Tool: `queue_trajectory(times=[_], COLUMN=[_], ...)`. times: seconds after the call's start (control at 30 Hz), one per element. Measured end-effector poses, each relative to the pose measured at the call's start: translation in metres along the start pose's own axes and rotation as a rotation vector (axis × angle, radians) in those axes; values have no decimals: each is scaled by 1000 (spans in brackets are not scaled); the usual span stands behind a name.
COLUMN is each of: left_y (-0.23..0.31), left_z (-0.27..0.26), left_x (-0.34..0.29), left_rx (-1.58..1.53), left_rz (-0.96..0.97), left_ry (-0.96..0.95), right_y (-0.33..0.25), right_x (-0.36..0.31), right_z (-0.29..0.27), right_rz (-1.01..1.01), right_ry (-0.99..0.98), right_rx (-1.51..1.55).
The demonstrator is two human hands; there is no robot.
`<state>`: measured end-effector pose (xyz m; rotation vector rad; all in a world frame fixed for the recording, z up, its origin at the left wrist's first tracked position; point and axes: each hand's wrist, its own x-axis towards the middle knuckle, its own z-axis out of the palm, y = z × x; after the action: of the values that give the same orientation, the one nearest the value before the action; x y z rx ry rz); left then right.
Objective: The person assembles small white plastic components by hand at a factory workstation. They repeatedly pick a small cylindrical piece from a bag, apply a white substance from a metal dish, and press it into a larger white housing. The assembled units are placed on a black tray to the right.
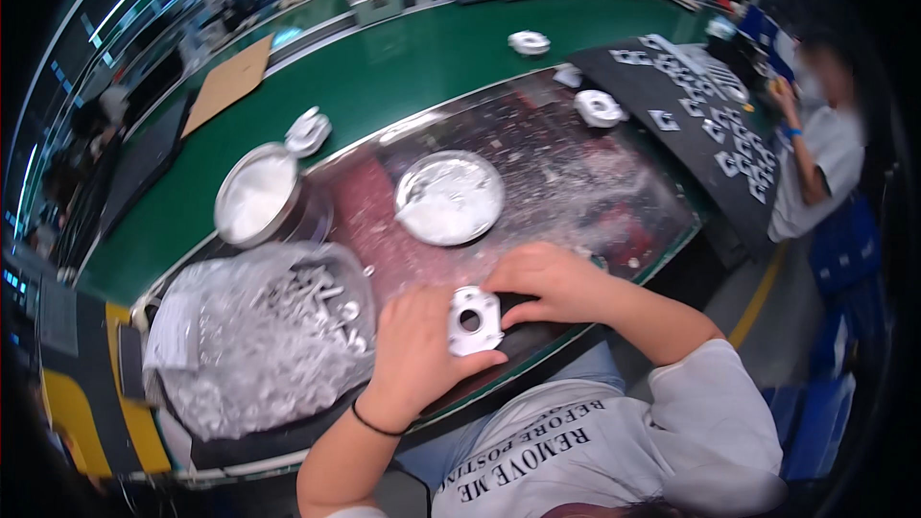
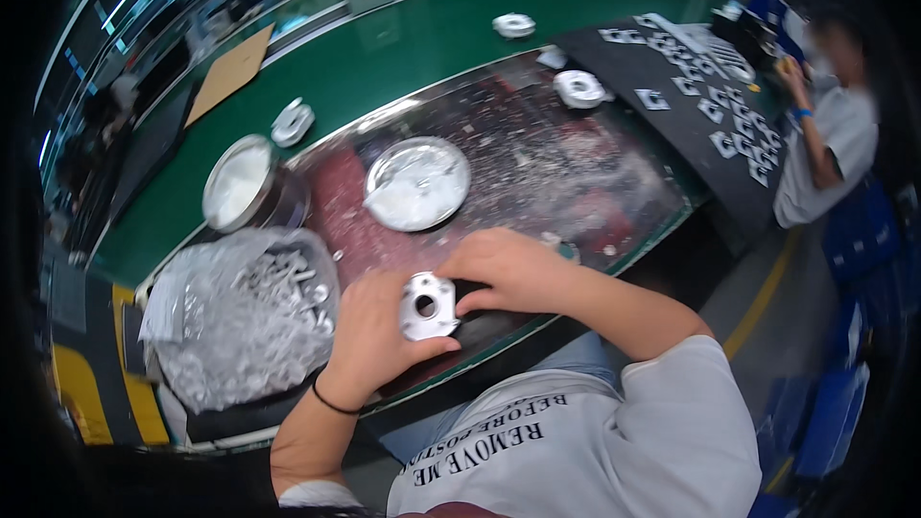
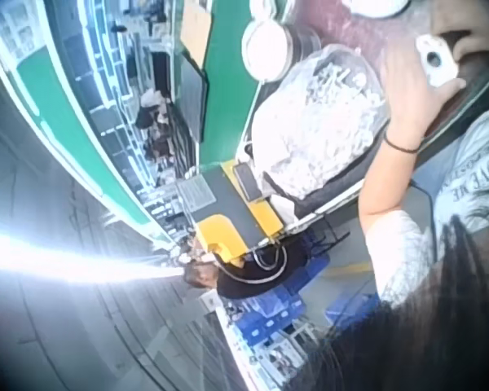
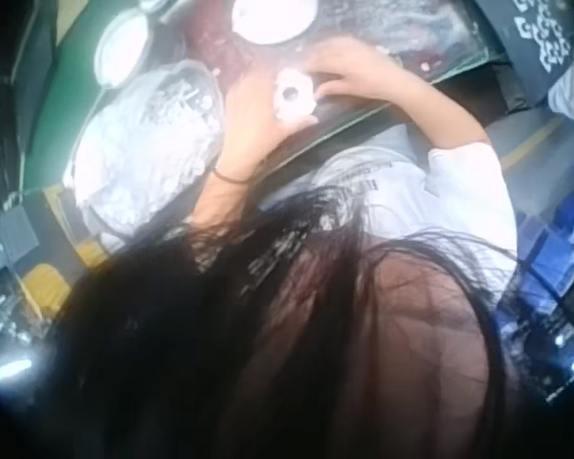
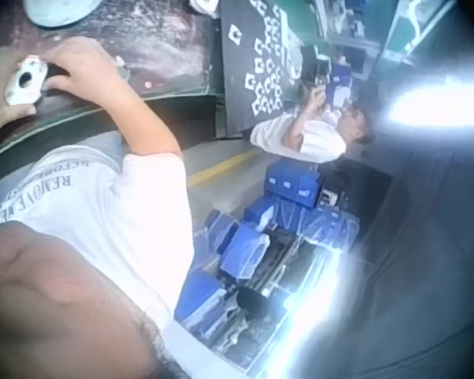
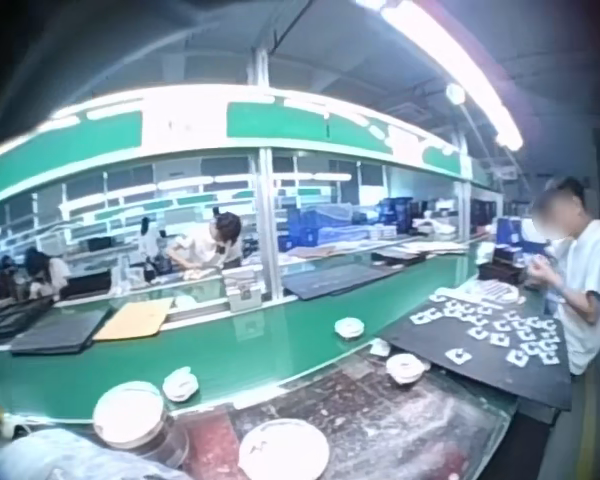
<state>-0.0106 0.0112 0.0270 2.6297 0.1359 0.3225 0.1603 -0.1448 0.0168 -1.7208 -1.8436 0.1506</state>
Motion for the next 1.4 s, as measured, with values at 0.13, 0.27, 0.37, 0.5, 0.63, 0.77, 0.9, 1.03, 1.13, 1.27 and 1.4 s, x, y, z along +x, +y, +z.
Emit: queue_trajectory(times=[0.13,0.27,0.37,0.5,0.63,0.77,0.9,1.03,1.13,1.27,1.4], left_y=[4,2,-4,-11,-6,-6,-5,-4,-4,-2,2], left_z=[2,1,1,3,3,4,3,3,5,5,2], left_x=[-5,-8,-6,-7,-7,-7,-6,-6,-5,-5,-7], left_rx=[26,48,-84,-123,-95,-80,-85,-82,-86,-45,-26], left_rz=[-114,-49,9,7,-30,-17,-17,-29,-29,-36,-52], left_ry=[-17,-22,-41,-29,-5,4,3,-14,-4,11,9], right_y=[6,48,108,136,138,162,173,167,159,153,105], right_x=[-18,-54,-92,-100,-91,-104,-114,-114,-115,-113,-82], right_z=[-26,-83,-131,-160,-158,-141,-132,-122,-115,-113,-105], right_rz=[130,628,816,1177,1251,1087,957,864,739,586,403], right_ry=[79,484,729,624,492,482,532,570,606,642,617], right_rx=[19,-216,-629,-685,-583,-740,-817,-870,-1056,-1091,-799])
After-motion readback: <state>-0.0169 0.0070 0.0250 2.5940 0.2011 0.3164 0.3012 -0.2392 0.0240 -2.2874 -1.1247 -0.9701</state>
